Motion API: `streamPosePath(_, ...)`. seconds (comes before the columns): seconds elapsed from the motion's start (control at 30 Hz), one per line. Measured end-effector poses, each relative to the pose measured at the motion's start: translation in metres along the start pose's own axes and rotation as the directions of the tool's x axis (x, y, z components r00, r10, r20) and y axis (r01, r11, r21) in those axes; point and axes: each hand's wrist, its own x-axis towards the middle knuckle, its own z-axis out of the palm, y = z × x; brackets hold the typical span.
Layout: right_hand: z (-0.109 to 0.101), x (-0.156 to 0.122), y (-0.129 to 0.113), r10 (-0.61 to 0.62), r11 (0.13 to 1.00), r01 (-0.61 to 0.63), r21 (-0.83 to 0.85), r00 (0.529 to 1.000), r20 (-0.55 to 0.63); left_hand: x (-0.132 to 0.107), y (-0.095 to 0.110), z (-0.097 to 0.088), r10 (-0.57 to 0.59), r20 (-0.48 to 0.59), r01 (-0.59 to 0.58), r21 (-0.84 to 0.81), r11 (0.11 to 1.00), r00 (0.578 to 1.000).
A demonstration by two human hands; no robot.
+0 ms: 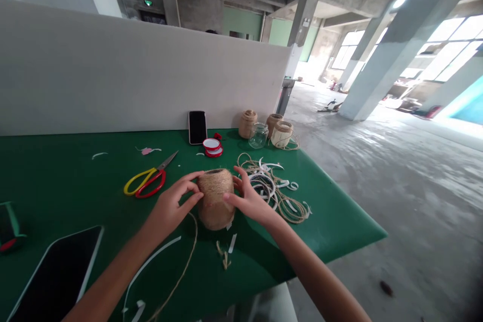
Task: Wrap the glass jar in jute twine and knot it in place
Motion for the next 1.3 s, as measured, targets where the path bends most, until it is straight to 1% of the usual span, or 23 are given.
streamPosePath(0.1,0.007,-0.004,0.003,-0.027,0.996,0.025,-0.089,0.999,-0.025,0.001,0.003,0.002,0.031,-0.005,-0.031,0.006,1.000,1.000)
streamPosePath(0.2,0.012,-0.005,0.004,-0.022,0.989,0.013,-0.150,0.998,-0.059,0.001,0.005,0.002,0.082,0.027,-0.082,0.013,0.997,0.996)
streamPosePath(0.33,0.012,-0.006,0.001,-0.020,0.985,0.004,-0.170,0.996,-0.090,-0.002,0.007,0.000,0.127,0.073,-0.129,0.030,0.991,0.989)
streamPosePath(0.47,0.011,-0.007,0.000,-0.032,0.986,0.019,-0.165,0.997,-0.074,-0.006,0.008,-0.001,0.182,0.079,-0.189,0.083,0.979,0.980)
streamPosePath(0.57,0.010,-0.008,0.000,-0.033,0.985,0.019,-0.170,0.996,-0.081,-0.009,0.006,0.000,0.261,0.045,-0.265,0.176,0.948,0.964)
streamPosePath(0.7,0.009,-0.009,0.000,-0.031,0.985,0.016,-0.173,0.996,-0.082,-0.012,0.005,0.001,0.370,0.001,-0.355,0.278,0.892,0.929)
streamPosePath(0.8,0.009,-0.009,-0.001,-0.032,0.987,0.020,-0.161,0.997,-0.072,-0.012,0.006,0.002,0.413,-0.019,-0.386,0.315,0.867,0.911)
streamPosePath(0.9,0.009,-0.009,-0.003,-0.031,0.986,0.020,-0.164,0.997,-0.070,-0.010,0.007,0.001,0.429,-0.052,-0.388,0.343,0.856,0.902)
streamPosePath(1.0,0.010,-0.009,-0.004,-0.029,0.985,0.015,-0.174,0.997,-0.073,-0.008,0.008,0.000,0.424,-0.068,-0.377,0.346,0.859,0.903)
streamPosePath(1.1,0.010,-0.009,-0.003,-0.034,0.984,0.021,-0.175,0.997,-0.066,-0.006,0.008,0.000,0.381,-0.077,-0.338,0.327,0.883,0.921)
streamPosePath(1.2,0.009,-0.008,0.000,-0.034,0.988,0.026,-0.154,0.998,-0.052,-0.003,0.009,-0.001,0.258,-0.050,-0.239,0.245,0.940,0.965)
streamPosePath(1.27,0.008,-0.008,0.002,-0.037,0.990,0.032,-0.139,0.999,-0.038,0.000,0.010,-0.003,0.159,0.006,-0.157,0.166,0.973,0.987)
streamPosePath(1.3,0.007,-0.007,0.002,-0.040,0.990,0.036,-0.138,0.999,-0.031,0.002,0.010,-0.005,0.121,0.040,-0.125,0.138,0.982,0.992)
